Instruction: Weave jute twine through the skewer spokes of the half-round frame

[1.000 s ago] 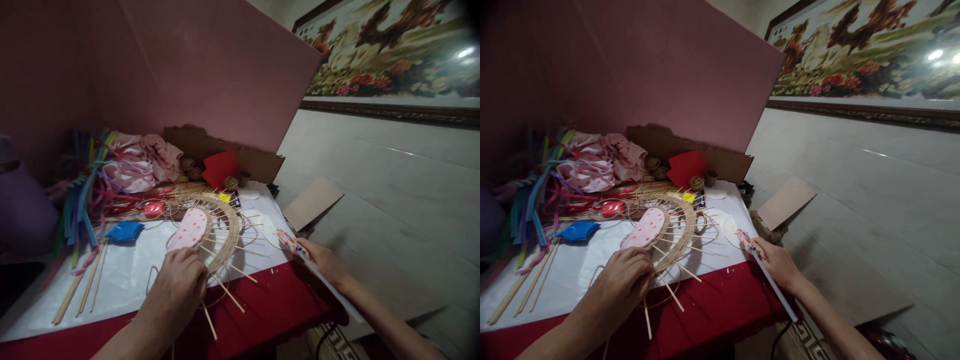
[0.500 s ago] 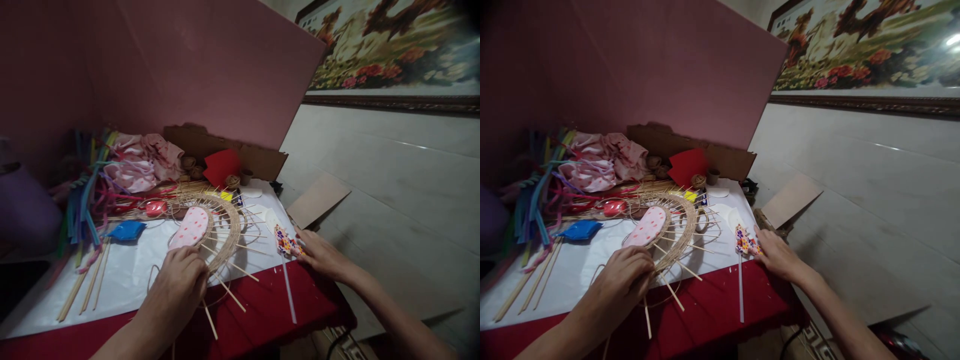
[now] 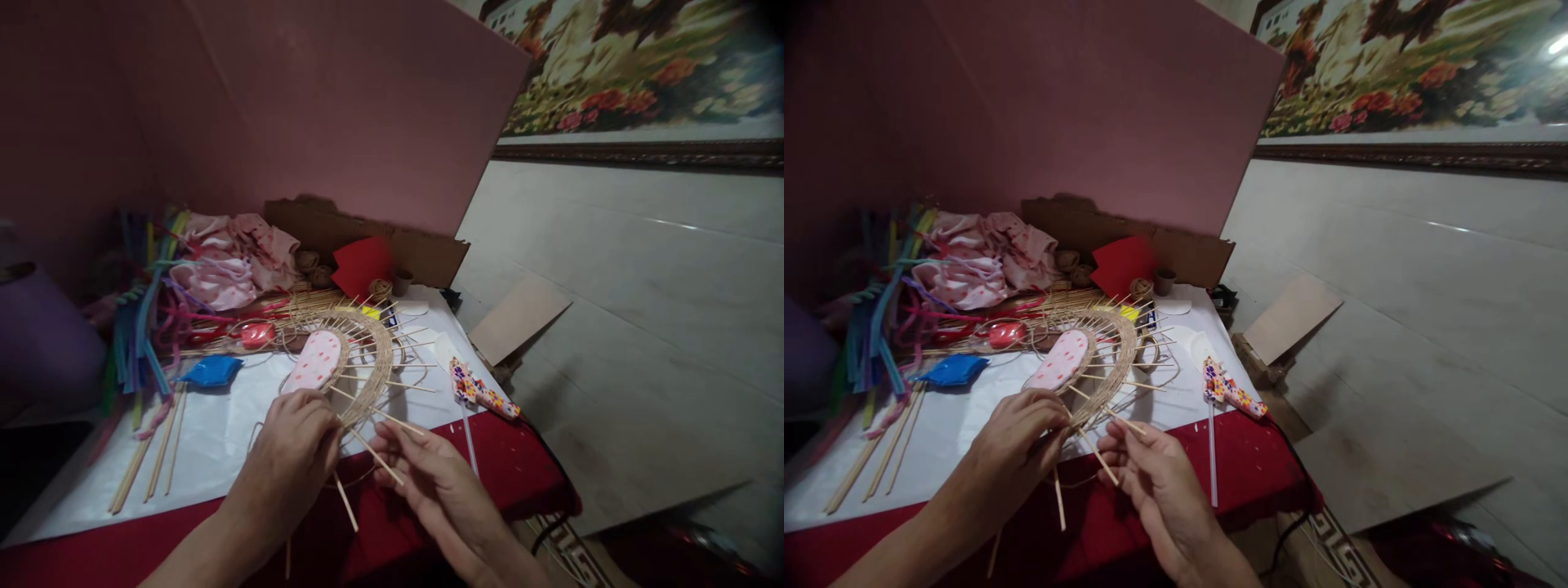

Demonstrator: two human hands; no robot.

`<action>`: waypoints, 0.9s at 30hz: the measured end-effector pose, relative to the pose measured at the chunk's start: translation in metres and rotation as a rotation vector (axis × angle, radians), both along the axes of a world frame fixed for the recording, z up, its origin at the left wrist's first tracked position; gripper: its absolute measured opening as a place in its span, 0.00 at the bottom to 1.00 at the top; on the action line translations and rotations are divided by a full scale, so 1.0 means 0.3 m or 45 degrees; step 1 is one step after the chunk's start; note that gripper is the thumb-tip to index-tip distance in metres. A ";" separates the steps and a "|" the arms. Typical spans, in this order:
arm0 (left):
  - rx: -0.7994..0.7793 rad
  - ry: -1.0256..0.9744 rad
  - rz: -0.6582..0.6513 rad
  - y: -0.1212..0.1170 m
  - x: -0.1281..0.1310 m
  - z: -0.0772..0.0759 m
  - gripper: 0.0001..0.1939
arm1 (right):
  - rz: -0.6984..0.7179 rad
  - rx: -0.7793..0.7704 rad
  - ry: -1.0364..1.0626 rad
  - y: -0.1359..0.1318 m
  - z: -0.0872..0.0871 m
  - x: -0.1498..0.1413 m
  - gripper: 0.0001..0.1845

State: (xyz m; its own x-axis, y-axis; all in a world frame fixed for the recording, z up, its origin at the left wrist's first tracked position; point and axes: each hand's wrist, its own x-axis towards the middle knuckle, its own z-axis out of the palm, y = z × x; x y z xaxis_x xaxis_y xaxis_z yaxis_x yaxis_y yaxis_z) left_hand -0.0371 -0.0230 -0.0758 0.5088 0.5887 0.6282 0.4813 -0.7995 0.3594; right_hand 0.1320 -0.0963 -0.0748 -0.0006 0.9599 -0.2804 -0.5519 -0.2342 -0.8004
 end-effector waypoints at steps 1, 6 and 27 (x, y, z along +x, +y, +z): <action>0.000 0.001 -0.002 0.000 0.000 0.001 0.07 | 0.004 0.005 0.057 0.012 -0.004 -0.019 0.12; -0.020 -0.005 0.000 -0.002 -0.001 0.006 0.07 | 0.026 0.074 0.087 0.047 -0.013 -0.086 0.11; 0.271 0.148 0.030 -0.016 0.000 0.013 0.12 | -0.222 0.132 -0.335 0.120 -0.041 -0.122 0.22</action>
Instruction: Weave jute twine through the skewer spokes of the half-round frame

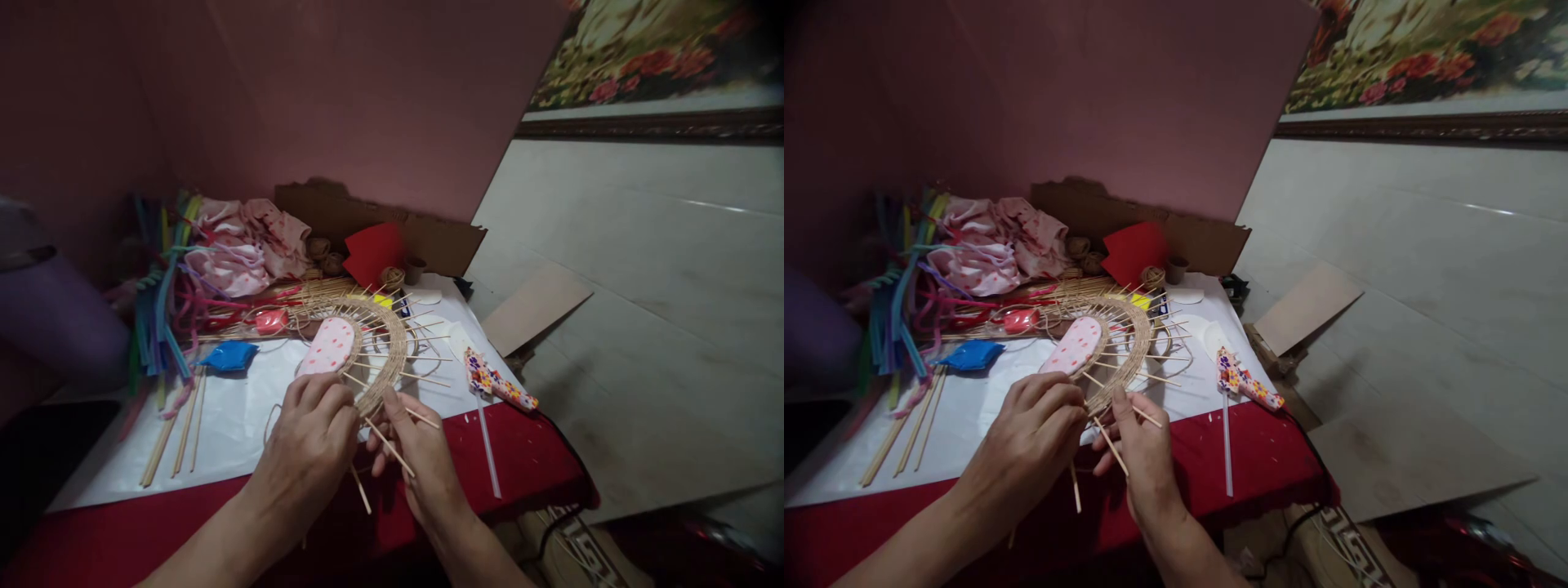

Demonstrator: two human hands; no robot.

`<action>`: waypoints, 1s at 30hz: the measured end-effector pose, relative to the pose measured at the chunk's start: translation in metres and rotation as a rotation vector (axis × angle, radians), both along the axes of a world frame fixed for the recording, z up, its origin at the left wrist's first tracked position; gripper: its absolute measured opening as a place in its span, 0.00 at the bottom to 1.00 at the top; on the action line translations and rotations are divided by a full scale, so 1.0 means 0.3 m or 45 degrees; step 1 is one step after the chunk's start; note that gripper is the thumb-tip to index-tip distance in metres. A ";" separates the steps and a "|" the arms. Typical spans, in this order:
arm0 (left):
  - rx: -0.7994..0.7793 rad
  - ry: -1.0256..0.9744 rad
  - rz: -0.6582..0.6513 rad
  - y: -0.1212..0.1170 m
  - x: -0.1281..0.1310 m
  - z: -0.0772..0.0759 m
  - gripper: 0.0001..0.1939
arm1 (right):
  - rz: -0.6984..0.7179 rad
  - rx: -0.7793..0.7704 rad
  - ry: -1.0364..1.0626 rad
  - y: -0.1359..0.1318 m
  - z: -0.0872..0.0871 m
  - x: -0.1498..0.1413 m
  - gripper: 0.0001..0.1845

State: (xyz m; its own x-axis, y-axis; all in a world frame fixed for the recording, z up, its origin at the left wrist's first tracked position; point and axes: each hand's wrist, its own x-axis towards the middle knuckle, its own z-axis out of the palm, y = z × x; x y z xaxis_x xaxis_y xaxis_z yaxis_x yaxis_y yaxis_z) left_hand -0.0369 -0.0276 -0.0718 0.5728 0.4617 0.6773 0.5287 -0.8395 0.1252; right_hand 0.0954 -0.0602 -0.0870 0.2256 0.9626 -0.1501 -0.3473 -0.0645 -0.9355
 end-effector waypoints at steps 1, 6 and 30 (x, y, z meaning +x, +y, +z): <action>0.017 0.010 -0.004 0.000 0.000 0.000 0.11 | -0.002 0.003 -0.001 0.000 -0.002 0.001 0.22; 0.106 0.080 -0.001 -0.001 0.001 0.000 0.10 | -0.005 0.006 -0.017 0.004 -0.014 0.004 0.20; 0.099 0.061 -0.058 0.000 0.004 0.005 0.09 | -0.107 0.013 -0.126 0.004 -0.035 -0.005 0.23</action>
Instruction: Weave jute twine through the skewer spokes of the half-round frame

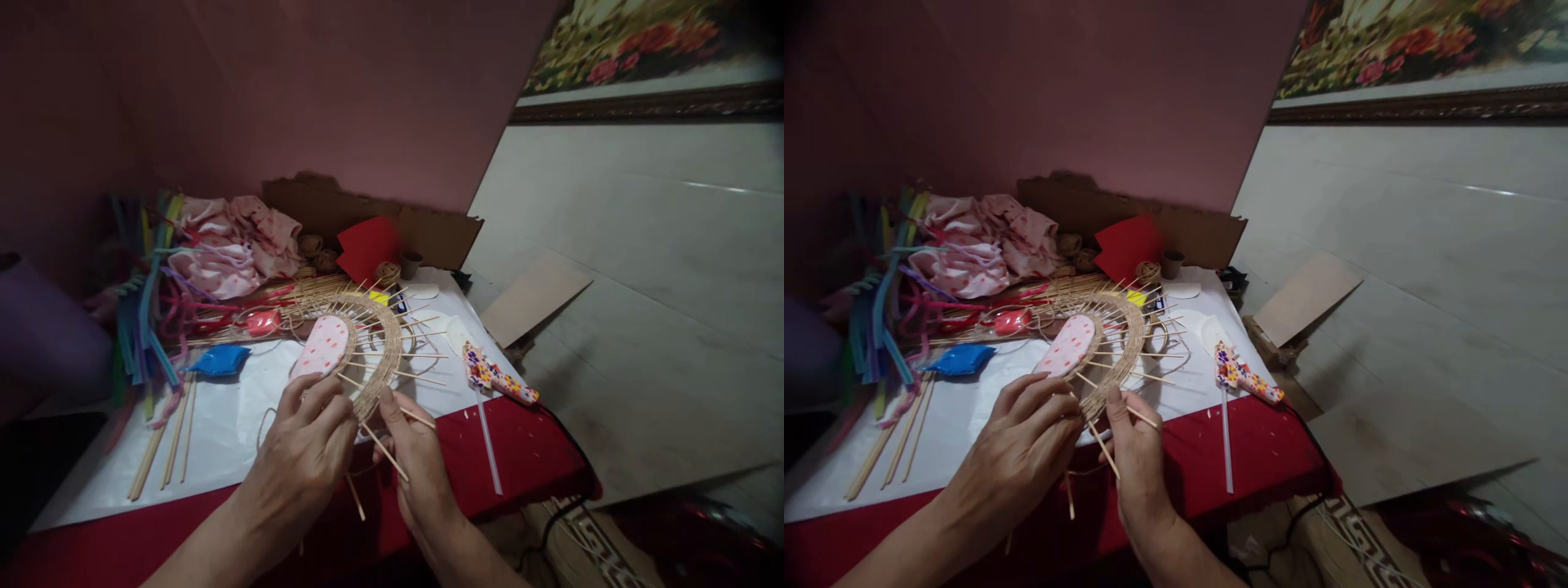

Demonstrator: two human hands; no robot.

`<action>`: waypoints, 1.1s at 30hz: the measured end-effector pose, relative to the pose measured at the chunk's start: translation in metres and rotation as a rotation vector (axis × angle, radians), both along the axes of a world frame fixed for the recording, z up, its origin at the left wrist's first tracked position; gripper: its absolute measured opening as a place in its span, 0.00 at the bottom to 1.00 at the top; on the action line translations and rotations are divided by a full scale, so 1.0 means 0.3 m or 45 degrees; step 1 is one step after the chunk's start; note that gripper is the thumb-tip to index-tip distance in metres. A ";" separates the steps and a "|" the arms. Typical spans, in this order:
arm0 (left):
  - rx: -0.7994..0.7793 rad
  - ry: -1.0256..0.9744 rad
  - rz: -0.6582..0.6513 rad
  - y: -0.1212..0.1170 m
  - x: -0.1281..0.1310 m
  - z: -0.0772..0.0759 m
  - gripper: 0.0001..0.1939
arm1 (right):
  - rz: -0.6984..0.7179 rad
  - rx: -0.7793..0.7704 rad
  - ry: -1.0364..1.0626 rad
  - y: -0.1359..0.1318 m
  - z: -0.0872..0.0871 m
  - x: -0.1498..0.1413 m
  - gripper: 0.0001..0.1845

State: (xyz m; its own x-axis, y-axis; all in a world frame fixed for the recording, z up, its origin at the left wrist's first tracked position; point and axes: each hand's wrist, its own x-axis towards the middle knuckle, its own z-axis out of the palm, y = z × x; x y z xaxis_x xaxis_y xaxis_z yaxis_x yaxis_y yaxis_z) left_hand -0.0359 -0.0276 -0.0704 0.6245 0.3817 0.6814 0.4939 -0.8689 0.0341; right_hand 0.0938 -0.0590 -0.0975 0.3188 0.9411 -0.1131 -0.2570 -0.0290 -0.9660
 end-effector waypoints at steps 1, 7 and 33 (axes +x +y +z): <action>-0.001 -0.004 0.004 -0.001 0.000 0.000 0.09 | 0.003 0.004 0.012 0.001 0.001 -0.001 0.22; 0.000 -0.006 0.014 0.002 0.002 -0.006 0.09 | -0.013 0.005 0.072 0.003 0.002 -0.006 0.19; 0.031 0.016 -0.060 -0.003 0.006 0.006 0.09 | -0.031 0.024 0.127 -0.010 0.016 -0.025 0.17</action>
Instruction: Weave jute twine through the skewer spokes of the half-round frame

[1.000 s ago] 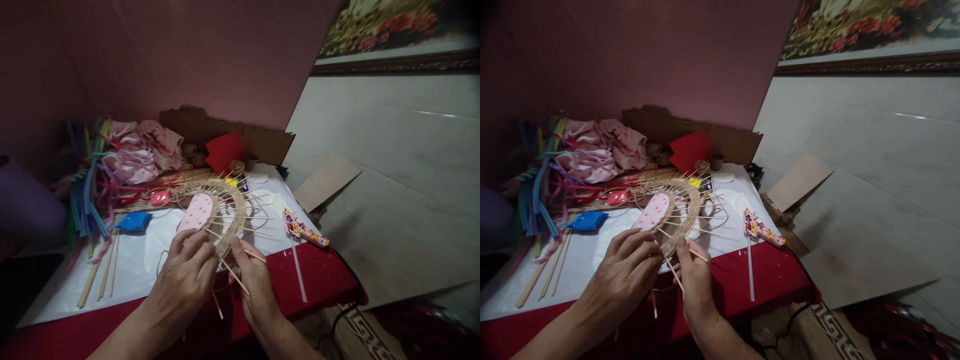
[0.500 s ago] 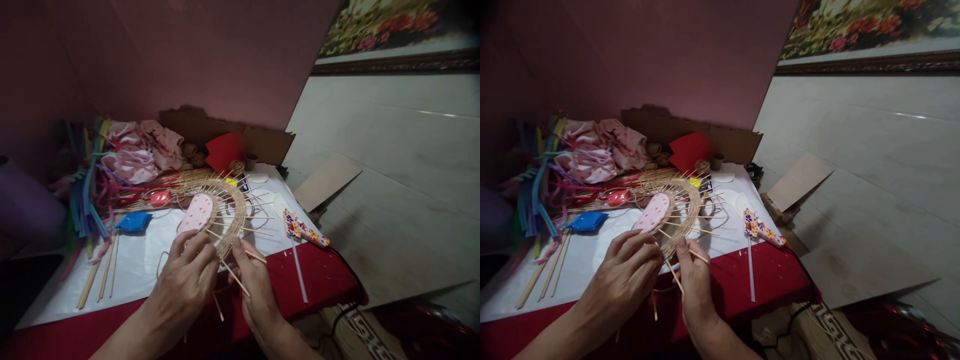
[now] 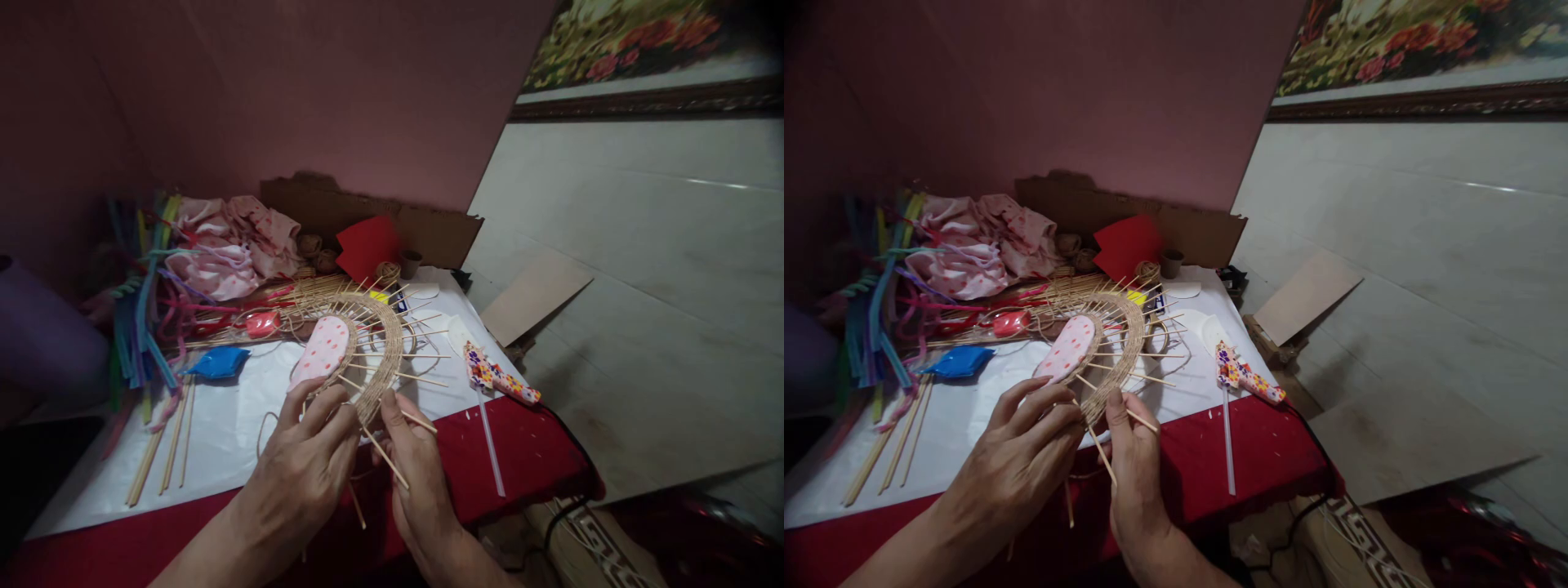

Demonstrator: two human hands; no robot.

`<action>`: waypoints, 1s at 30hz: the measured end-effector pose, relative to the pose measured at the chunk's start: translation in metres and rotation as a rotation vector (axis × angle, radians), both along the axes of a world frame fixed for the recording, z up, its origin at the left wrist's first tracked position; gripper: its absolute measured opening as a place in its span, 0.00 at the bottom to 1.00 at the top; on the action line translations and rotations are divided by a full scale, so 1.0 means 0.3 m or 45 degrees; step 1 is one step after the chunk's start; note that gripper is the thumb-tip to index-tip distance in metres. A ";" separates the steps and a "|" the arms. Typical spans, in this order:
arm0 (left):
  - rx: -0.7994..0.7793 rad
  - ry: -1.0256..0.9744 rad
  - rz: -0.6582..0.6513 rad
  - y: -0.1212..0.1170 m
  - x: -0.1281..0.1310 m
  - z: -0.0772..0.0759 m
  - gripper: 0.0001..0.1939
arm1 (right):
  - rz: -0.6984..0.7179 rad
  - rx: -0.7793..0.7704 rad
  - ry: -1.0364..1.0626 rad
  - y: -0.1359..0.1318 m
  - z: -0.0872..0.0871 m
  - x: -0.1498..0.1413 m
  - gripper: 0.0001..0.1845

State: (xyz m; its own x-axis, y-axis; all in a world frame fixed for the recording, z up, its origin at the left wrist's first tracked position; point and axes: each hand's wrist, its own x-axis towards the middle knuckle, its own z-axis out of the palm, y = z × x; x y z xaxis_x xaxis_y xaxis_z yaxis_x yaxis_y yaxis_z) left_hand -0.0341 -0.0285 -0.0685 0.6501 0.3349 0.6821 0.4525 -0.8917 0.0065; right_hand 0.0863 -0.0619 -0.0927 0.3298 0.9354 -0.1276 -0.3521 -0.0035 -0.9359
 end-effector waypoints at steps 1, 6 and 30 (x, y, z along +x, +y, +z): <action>0.002 -0.003 -0.004 0.000 0.000 0.000 0.09 | 0.003 0.008 0.007 0.000 0.000 0.000 0.17; 0.001 0.000 -0.006 -0.002 -0.003 -0.002 0.09 | 0.010 0.031 0.038 0.001 0.001 0.000 0.16; -0.047 -0.074 -0.025 -0.001 -0.004 -0.007 0.09 | -0.002 0.031 0.105 0.001 -0.004 -0.011 0.14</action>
State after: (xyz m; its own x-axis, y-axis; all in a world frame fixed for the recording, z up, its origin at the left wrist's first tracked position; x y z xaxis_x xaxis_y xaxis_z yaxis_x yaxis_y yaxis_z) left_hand -0.0354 -0.0288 -0.0707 0.6164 0.3476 0.7066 0.4325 -0.8993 0.0651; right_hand 0.0832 -0.0617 -0.0939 0.3210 0.9379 -0.1317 -0.4278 0.0195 -0.9037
